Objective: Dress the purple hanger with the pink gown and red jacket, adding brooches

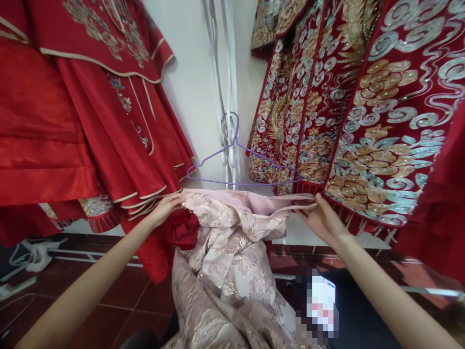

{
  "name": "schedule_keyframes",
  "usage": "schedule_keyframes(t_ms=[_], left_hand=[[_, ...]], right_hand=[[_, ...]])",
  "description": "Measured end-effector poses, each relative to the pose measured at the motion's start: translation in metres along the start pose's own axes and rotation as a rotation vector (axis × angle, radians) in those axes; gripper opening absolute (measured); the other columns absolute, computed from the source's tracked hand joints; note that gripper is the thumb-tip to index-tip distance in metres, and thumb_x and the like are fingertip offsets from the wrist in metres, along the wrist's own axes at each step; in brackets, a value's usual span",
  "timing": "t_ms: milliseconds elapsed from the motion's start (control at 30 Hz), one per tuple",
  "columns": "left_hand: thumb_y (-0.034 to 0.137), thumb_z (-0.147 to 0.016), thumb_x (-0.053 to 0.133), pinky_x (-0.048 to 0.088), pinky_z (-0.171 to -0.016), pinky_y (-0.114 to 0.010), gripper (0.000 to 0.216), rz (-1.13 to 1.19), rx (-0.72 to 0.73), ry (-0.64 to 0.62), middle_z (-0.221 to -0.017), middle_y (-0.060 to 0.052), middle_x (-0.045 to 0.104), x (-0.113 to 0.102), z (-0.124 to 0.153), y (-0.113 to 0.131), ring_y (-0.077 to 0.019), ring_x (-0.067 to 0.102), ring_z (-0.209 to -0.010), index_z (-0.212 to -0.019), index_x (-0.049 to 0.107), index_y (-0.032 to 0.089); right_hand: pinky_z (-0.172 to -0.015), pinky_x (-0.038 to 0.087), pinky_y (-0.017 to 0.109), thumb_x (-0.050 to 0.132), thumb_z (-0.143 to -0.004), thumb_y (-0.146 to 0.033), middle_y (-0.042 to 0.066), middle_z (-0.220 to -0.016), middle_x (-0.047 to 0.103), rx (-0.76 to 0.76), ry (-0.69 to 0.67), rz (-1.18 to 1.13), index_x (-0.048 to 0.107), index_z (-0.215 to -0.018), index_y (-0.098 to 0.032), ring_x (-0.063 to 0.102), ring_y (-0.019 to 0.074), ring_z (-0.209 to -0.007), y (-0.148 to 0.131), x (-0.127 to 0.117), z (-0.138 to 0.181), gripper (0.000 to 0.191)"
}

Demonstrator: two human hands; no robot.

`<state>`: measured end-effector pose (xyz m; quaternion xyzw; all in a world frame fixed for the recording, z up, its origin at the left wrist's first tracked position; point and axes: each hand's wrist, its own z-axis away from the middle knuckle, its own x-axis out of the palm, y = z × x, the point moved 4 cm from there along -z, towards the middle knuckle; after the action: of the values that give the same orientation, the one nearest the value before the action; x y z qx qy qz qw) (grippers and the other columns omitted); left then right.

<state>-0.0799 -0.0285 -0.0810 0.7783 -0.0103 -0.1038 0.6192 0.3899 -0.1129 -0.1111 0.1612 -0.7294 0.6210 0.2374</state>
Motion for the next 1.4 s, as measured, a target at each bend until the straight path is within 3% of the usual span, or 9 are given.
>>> schedule_keyframes(t_ms=[100,167,300,400,600,833,1100,1267,1400], left_hand=[[0.026,-0.072,0.072,0.047,-0.079,-0.026,0.018,0.417,-0.07,-0.041,-0.088,-0.005,0.07,0.018,-0.005,0.016,-0.0148,0.061,-0.08,-0.086,0.069,0.015],[0.021,-0.075,0.068,0.048,-0.077,-0.026,0.012,0.599,-0.108,-0.086,-0.083,-0.005,0.069,0.036,-0.012,0.026,-0.0141,0.062,-0.076,-0.085,0.067,0.014],[0.02,-0.08,0.063,0.049,-0.074,-0.029,0.01,0.792,-0.111,-0.11,-0.078,-0.003,0.069,0.069,-0.033,0.038,-0.015,0.063,-0.07,-0.087,0.066,0.014],[0.019,-0.081,0.062,0.049,-0.074,-0.029,0.007,0.821,-0.108,-0.059,-0.073,-0.002,0.068,0.081,-0.048,0.041,-0.0148,0.062,-0.065,-0.084,0.066,0.013],[0.012,-0.082,0.06,0.048,-0.073,-0.026,0.007,0.778,-0.049,0.015,-0.076,-0.003,0.069,0.066,-0.061,0.045,-0.0135,0.063,-0.068,-0.085,0.066,0.012],[0.013,-0.08,0.062,0.046,-0.073,-0.026,0.004,0.75,0.019,0.0,-0.074,-0.002,0.068,0.061,-0.065,0.05,-0.0127,0.061,-0.067,-0.08,0.066,0.012],[0.016,-0.076,0.066,0.046,-0.072,-0.024,0.006,0.773,0.059,0.047,-0.074,0.0,0.066,0.065,-0.069,0.044,-0.0117,0.06,-0.068,-0.081,0.064,0.014],[0.019,-0.077,0.066,0.047,-0.076,-0.026,0.008,0.717,0.0,0.031,-0.078,-0.001,0.068,0.065,-0.061,0.046,-0.0132,0.061,-0.072,-0.084,0.064,0.015],[0.02,-0.079,0.065,0.047,-0.079,-0.027,0.006,0.699,-0.015,0.011,-0.077,-0.001,0.068,0.064,-0.055,0.049,-0.0137,0.061,-0.071,-0.083,0.065,0.014]], right_hand=[[-0.084,0.059,0.026,0.055,-0.086,-0.049,-0.002,-0.065,0.069,0.002,0.138,-0.219,0.065,-0.06,-0.028,0.07,0.0149,-0.073,-0.002,-0.008,0.001,0.035],[-0.074,0.061,0.021,0.052,-0.09,-0.042,-0.002,-0.062,0.067,-0.006,0.172,-0.286,0.066,-0.061,-0.027,0.067,0.012,-0.063,-0.004,-0.005,0.005,0.036],[-0.055,0.057,0.014,0.048,-0.09,-0.024,0.001,-0.094,0.075,-0.018,0.171,-0.245,0.073,-0.089,-0.024,0.065,0.0085,-0.057,-0.006,0.005,0.012,0.026],[-0.06,0.057,0.012,0.047,-0.085,-0.015,0.005,-0.112,0.072,-0.027,0.137,-0.203,0.072,-0.103,-0.021,0.07,0.0102,-0.072,-0.006,0.012,0.013,0.032],[-0.068,0.06,0.016,0.044,-0.082,-0.009,0.006,-0.105,0.074,-0.081,0.194,-0.275,0.07,-0.104,-0.02,0.071,0.0137,-0.091,-0.007,0.019,0.009,0.036],[-0.064,0.061,0.017,0.043,-0.079,0.001,0.004,-0.083,0.075,-0.078,0.234,-0.32,0.068,-0.099,-0.016,0.072,0.0124,-0.071,-0.001,0.014,-0.003,0.036],[-0.062,0.061,0.018,0.056,-0.073,0.001,0.001,-0.087,0.074,0.015,0.083,-0.175,0.065,-0.096,-0.021,0.071,0.0128,-0.07,0.019,0.012,-0.007,0.033],[-0.066,0.06,0.018,0.055,-0.074,-0.001,-0.004,-0.098,0.074,-0.072,0.075,-0.191,0.064,-0.099,-0.027,0.071,0.0102,-0.08,0.008,0.02,-0.011,0.037],[-0.081,0.06,0.025,0.059,-0.077,-0.014,-0.006,-0.106,0.072,-0.2,0.049,-0.093,0.065,-0.099,-0.032,0.067,0.0126,-0.102,-0.006,0.031,-0.015,0.03]])
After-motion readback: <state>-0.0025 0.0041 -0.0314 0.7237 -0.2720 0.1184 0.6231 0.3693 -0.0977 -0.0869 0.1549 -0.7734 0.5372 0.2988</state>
